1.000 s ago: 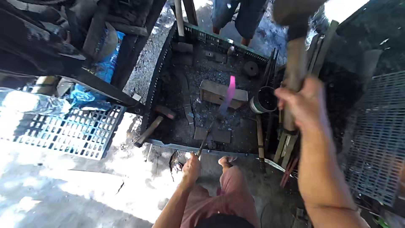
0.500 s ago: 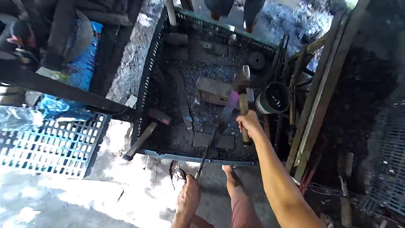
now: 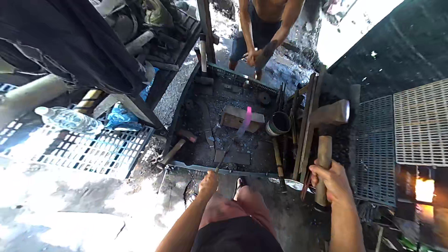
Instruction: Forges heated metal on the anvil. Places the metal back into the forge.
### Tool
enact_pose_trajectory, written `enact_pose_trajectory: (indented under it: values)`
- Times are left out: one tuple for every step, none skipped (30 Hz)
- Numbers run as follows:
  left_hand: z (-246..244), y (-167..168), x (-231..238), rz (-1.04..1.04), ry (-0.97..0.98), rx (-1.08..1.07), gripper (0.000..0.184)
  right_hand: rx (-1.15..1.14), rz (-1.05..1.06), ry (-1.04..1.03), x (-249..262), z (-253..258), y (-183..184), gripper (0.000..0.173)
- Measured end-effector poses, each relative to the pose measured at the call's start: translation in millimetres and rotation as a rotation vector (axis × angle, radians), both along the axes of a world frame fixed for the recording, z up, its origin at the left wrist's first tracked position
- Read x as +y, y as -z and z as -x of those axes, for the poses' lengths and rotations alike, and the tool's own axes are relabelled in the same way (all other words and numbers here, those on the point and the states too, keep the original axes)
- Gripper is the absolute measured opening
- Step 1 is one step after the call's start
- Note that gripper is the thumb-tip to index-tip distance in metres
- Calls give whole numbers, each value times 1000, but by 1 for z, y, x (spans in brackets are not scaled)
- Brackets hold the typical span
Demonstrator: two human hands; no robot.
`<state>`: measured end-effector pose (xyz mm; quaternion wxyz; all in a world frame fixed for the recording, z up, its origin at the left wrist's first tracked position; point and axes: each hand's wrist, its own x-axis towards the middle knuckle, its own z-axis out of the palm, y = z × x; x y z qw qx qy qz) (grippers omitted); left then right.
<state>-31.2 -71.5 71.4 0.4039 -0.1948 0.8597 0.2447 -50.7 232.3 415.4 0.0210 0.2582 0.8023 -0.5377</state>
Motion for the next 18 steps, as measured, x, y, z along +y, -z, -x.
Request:
enact_pose_trajectory:
  values:
    - [-4, 2, -1, 9, 5, -6, 50, 43, 3, -9, 3, 5, -8, 29]
    - [-8, 5, 0, 16, 3, -5, 50, 83, -3, -22, 7, 11, -16, 28]
    - [-13, 7, 1, 17, -10, -5, 50, 113, -19, -41, 11, 20, -24, 28]
    - [-17, 8, 3, 21, -35, -11, 50, 142, -37, -62, 15, 31, -31, 28]
    - [-20, 10, 5, 32, -56, -21, 52, 167, -49, -83, 19, 42, -36, 27]
    - [-25, 11, 7, 42, -70, -33, 53, 194, -56, -102, 23, 55, -38, 27]
    - [-29, 13, 10, 53, -75, -47, 54, 219, -60, -122, 27, 69, -38, 28]
    - [-32, 16, 12, 68, -79, -54, 54, 246, -65, -146, 31, 85, -36, 30]
    - [-34, 16, 16, 79, -85, -59, 54, 269, -69, -171, 34, 103, -30, 32]
    - [-35, 14, 20, 94, -96, -68, 53, 286, -72, -202, 35, 122, -19, 35]
    - [-35, 13, 25, 109, -110, -79, 52, 298, -68, -240, 35, 142, -4, 36]
    - [-34, 10, 30, 117, -130, -90, 52, 304, -68, -274, 33, 164, 18, 36]
    - [-33, 9, 35, 131, -145, -102, 53, 294, -65, -301, 29, 184, 46, 36]
    - [-32, 7, 40, 146, -164, -114, 53, 263, -67, -326, 24, 204, 81, 36]
    - [-31, 5, 45, 148, -188, -131, 52, 209, -67, -349, 18, 222, 121, 36]
    - [-29, 3, 48, 142, -215, -156, 48, 124, -57, -369, 13, 237, 169, 36]
    - [-29, 4, 50, 141, -229, -181, 43, 10, -40, -386, 9, 248, 221, 37]
    - [-29, 6, 51, 142, -234, -203, 39, -128, -24, -402, 8, 256, 275, 38]
